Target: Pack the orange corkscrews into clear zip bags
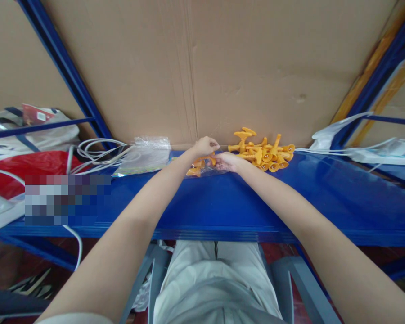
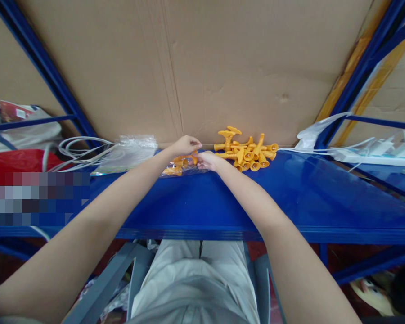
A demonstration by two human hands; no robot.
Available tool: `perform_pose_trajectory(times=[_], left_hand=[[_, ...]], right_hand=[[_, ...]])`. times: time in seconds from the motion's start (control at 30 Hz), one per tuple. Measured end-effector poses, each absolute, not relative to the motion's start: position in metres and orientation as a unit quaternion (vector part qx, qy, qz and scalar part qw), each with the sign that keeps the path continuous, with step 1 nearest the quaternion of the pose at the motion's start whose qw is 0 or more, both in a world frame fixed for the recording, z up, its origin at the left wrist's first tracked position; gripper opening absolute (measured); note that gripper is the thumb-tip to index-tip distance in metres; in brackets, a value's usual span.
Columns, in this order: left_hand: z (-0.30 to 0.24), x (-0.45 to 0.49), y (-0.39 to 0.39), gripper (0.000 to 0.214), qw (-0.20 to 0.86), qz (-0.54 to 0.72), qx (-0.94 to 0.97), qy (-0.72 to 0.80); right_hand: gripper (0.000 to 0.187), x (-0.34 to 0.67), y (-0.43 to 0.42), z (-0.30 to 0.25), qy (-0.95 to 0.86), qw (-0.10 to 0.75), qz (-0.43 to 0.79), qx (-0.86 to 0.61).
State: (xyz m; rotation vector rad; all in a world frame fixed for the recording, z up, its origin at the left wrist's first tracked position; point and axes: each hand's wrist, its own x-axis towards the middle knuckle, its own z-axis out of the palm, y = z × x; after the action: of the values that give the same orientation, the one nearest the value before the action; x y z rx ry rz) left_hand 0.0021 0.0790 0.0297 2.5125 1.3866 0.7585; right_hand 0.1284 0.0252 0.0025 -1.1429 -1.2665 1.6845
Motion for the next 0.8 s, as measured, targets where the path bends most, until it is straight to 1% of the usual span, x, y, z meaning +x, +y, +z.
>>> perform_pose_trajectory(times=[0.13, 0.27, 0.37, 0.5, 0.6, 0.67, 0.8], left_hand=[[0.032, 0.015, 0.079, 0.020, 0.051, 0.211, 0.837, 0.502], [0.034, 0.017, 0.078, 0.019, 0.039, 0.224, 0.837, 0.498], [0.036, 0.017, 0.077, 0.017, 0.049, 0.233, 0.842, 0.485], [0.036, 0.019, 0.080, 0.016, 0.061, 0.244, 0.848, 0.465], [0.036, 0.021, 0.079, 0.016, 0.049, 0.230, 0.861, 0.451], [0.037, 0.021, 0.074, 0.019, 0.006, 0.201, 0.874, 0.443], [0.046, 0.018, 0.053, 0.027, -0.135, 0.124, 0.912, 0.367]], right_hand=[[0.020, 0.127, 0.024, 0.002, -0.492, 0.373, 0.647, -0.448], [0.014, 0.128, 0.025, 0.004, -0.506, 0.344, 0.643, -0.460], [0.011, 0.127, 0.026, 0.003, -0.522, 0.340, 0.612, -0.487], [0.020, 0.121, 0.029, -0.002, -0.536, 0.354, 0.608, -0.466], [0.022, 0.117, 0.030, -0.003, -0.529, 0.394, 0.600, -0.453], [0.021, 0.117, 0.030, -0.003, -0.519, 0.416, 0.590, -0.458], [0.022, 0.118, 0.032, -0.004, -0.503, 0.423, 0.587, -0.473]])
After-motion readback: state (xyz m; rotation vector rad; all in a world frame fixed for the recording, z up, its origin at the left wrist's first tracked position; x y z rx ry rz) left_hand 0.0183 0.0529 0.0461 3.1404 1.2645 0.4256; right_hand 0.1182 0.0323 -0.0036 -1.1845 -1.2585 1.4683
